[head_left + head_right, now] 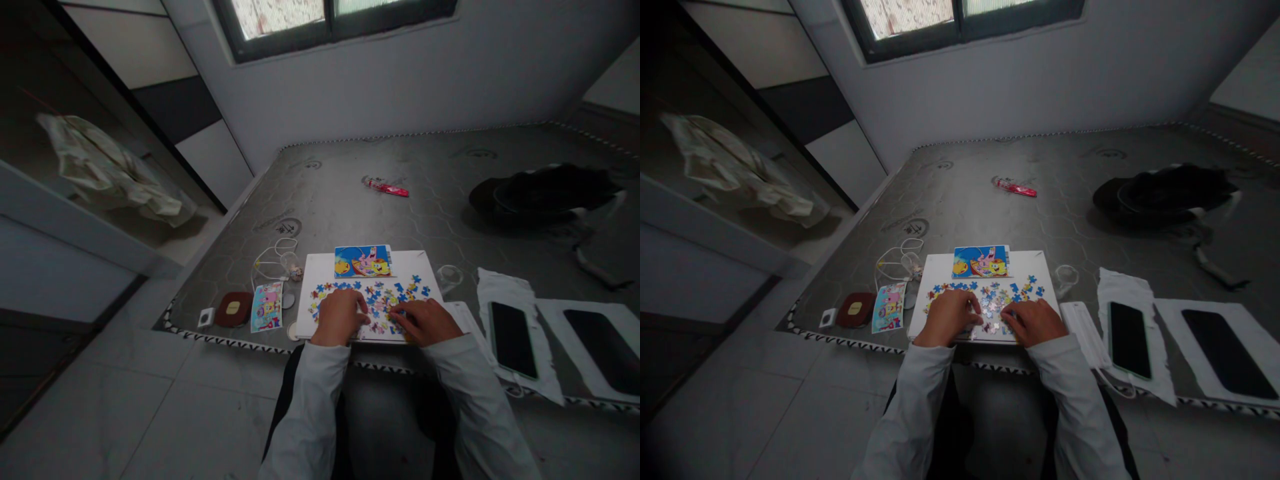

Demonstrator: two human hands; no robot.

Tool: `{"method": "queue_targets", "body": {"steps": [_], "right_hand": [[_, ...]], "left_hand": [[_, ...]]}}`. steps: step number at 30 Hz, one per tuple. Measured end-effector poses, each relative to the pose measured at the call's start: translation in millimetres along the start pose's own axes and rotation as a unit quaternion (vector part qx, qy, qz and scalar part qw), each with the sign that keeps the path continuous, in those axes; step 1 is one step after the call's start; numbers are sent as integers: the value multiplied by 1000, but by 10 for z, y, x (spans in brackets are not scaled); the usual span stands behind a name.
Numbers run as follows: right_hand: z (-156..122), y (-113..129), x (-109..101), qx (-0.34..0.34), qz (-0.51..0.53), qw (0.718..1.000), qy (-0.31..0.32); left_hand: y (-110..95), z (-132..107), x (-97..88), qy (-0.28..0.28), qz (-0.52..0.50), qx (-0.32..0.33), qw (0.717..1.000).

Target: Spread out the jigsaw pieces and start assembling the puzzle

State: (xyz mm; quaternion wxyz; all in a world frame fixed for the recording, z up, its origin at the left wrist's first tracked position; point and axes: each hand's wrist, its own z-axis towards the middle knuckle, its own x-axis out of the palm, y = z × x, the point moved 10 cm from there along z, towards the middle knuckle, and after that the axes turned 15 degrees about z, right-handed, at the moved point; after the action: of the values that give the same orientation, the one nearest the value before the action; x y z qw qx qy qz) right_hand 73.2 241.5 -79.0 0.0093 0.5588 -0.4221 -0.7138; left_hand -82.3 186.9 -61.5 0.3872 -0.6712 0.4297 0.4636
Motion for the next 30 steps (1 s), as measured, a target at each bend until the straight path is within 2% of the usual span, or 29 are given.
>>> {"method": "queue_targets", "body": {"steps": [7, 11, 19, 26, 30], "right_hand": [[-4, 9, -10, -2, -9, 1000, -10], [-9, -1, -21, -13, -15, 1000, -23], [-10, 1, -41, -18, -12, 999, -27], [-17, -7, -35, -17, -7, 999, -28], [-16, -13, -32, -18, -6, 999, -30]], "left_hand": [[-78, -10, -72, -11, 8, 37, 999], [-90, 15, -23, 4, 15, 60, 998], [-14, 49, 49, 12, 10, 63, 998], [21, -13, -91, 2, 14, 40, 999], [152, -82, -230, -27, 17, -22, 999]]}}
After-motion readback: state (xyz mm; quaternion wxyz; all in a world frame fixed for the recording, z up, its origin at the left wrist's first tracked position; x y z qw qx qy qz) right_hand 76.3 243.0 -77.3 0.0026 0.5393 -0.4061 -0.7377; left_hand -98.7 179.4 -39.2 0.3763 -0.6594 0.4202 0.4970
